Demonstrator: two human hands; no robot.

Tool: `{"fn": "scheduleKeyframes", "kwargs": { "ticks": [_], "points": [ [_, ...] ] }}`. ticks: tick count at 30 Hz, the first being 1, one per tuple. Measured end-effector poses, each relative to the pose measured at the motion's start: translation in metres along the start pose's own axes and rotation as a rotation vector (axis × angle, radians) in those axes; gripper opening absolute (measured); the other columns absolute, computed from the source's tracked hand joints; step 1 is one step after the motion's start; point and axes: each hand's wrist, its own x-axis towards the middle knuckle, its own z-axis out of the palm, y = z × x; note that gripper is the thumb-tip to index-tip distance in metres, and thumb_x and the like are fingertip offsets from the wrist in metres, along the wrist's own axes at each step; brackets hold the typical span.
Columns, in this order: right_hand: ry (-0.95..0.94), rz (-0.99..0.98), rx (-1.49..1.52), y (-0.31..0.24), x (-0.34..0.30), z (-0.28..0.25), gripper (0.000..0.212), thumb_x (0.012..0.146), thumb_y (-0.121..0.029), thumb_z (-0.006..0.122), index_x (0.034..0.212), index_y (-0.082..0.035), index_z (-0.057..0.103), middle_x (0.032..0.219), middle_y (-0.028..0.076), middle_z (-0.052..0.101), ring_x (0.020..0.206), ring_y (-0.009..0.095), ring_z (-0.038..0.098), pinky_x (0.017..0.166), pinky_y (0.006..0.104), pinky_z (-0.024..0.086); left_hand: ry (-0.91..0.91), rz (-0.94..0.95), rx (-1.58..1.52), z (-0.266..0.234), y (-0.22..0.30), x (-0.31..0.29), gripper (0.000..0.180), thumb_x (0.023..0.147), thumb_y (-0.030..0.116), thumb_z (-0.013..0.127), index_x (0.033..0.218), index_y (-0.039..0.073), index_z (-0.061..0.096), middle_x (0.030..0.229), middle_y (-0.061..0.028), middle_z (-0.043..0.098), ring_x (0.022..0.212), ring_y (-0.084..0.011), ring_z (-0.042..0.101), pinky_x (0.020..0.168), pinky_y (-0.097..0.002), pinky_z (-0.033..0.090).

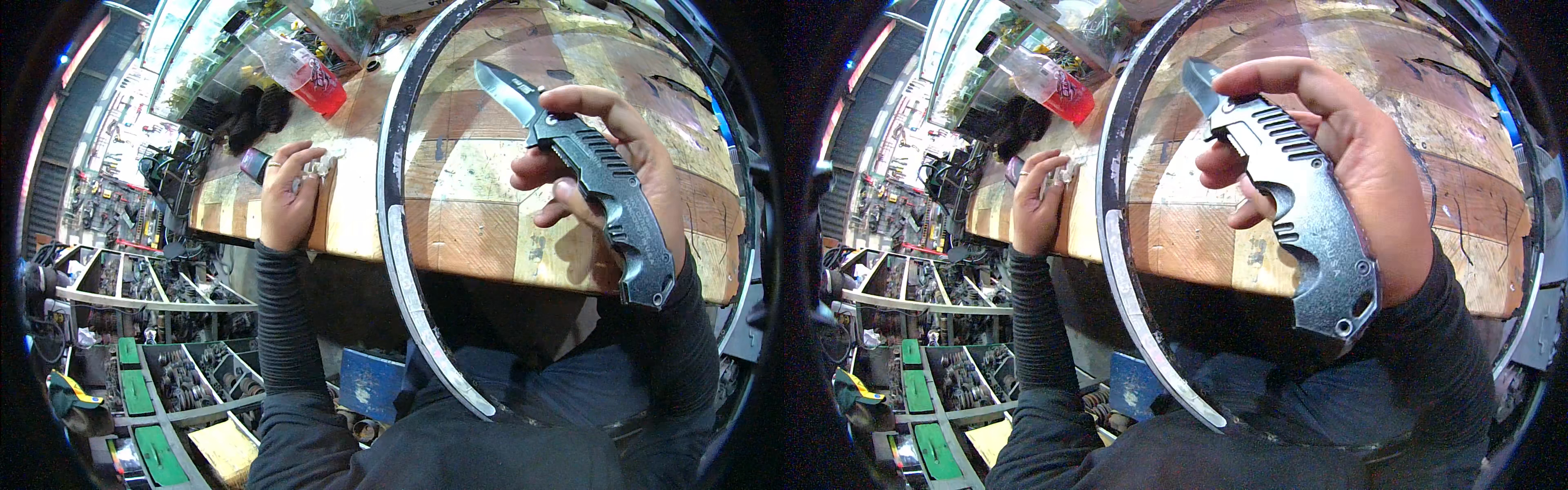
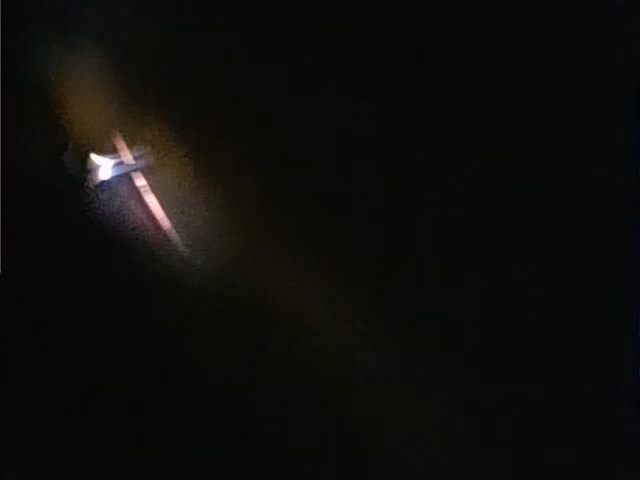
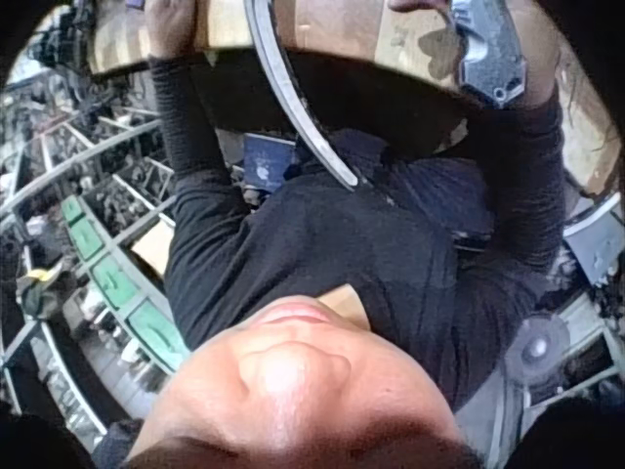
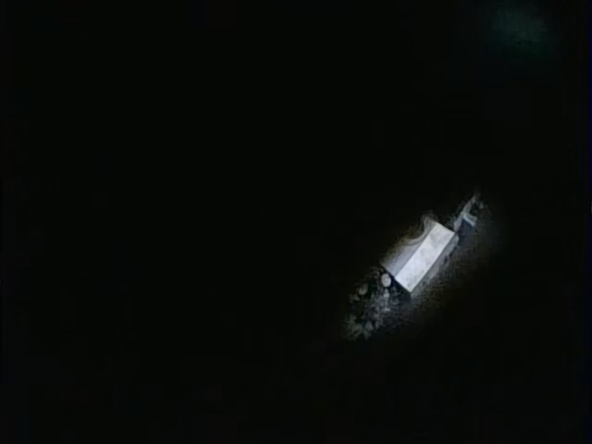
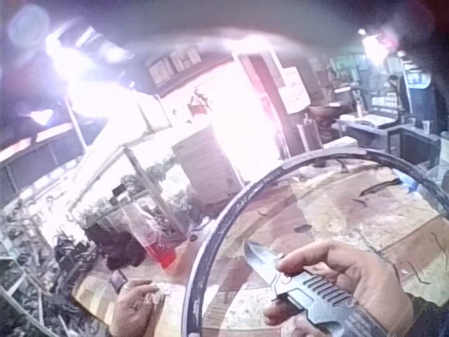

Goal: The person uses a folding knife to scrape and peel adhesive rim tape off a bicycle wheel rim. They rotate the rim and continue removing the tape along its length, occasionally pausing to inspect the blade or the rim surface.

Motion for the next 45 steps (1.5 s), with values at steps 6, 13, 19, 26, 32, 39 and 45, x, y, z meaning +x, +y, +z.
{"fn": "scheduleKeyframes", "kwargs": {
  "ticks": [6,13,19,26,32,39,45],
  "points": [
    [0.004,0.01,0.212,0.004,-0.003,-0.004,0.054,0.08,-0.001,0.07,0.129,0.0,0.049,0.097,0.015,0.07,0.092,0.024,0.072,0.065,0.0275,0.062,0.249,-0.178,-0.019,0.002,-0.029,-0.005,0.02,0.078,-0.007,0.049,0.09,-0.001,0.064,0.081,-0.0098,0.064,0.076,-0.0225,0.062,0.073,-0.0321,0.05],
    [0.012,0.011,0.169,0.008,-0.009,-0.009,0.054,0.08,-0.006,0.073,0.129,-0.002,0.051,0.097,0.014,0.07,0.088,0.023,0.072,0.066,0.0282,0.061,0.711,-0.494,-1.206,-0.044,0.001,-0.044,0.024,0.083,-0.006,0.043,0.104,0.004,0.051,0.1,-0.0136,0.057,0.087,-0.0229,0.059,0.078,-0.0388,0.052],
    [-0.038,-0.077,0.01,0.01,-0.015,0.001,0.034,0.094,-0.005,0.05,0.128,-0.004,0.053,0.103,0.012,0.066,0.093,0.019,0.068,0.066,0.0238,0.058,0.453,-0.48,-1.463,-0.027,0.068,-0.089,0.04,0.085,0.002,0.049,0.125,0.004,0.048,0.124,-0.0179,0.053,0.104,-0.0291,0.058,0.092,-0.0477,0.049],
    [-0.025,-0.036,0.051,0.016,-0.012,-0.005,0.036,0.092,-0.005,0.054,0.129,-0.004,0.052,0.106,0.014,0.064,0.094,0.023,0.069,0.067,0.0277,0.06,0.42,-0.42,-1.593,-0.029,0.072,-0.111,0.05,0.098,0.046,0.051,0.131,0.009,0.048,0.114,-0.0101,0.058,0.096,-0.0223,0.056,0.083,-0.0405,0.047],
    [-0.103,-0.134,-0.032,0.024,-0.012,-0.012,0.045,0.087,-0.005,0.065,0.13,-0.003,0.051,0.108,0.015,0.065,0.096,0.025,0.069,0.066,0.0281,0.06,0.536,-0.577,-1.641,-0.015,0.07,-0.114,0.018,0.098,0.01,0.055,0.115,0.008,0.053,0.077,0.001,0.04,0.065,-0.0097,0.039,0.062,-0.0236,0.039],
    [-0.049,-0.094,-0.043,0.022,-0.012,-0.013,0.035,0.094,-0.011,0.053,0.129,-0.002,0.052,0.103,0.017,0.068,0.09,0.026,0.07,0.064,0.03,0.06,0.478,-0.719,-2.039,0.021,0.083,-0.146,0.053,0.078,-0.017,0.043,0.124,0.008,0.052,0.124,-0.0196,0.057,0.125,-0.0386,0.05,0.109,-0.0555,0.04],
    [-0.024,-0.12,-0.156,0.028,-0.011,-0.011,0.069,0.074,-0.024,0.083,0.131,-0.001,0.05,0.104,0.015,0.069,0.091,0.024,0.07,0.064,0.0288,0.059,0.532,-0.963,-2.235,0.033,0.119,-0.203,0.02,0.087,0.011,0.061,0.107,0.013,0.064,0.102,-0.0134,0.067,0.109,-0.0324,0.059,0.105,-0.0584,0.039]
  ]
}}
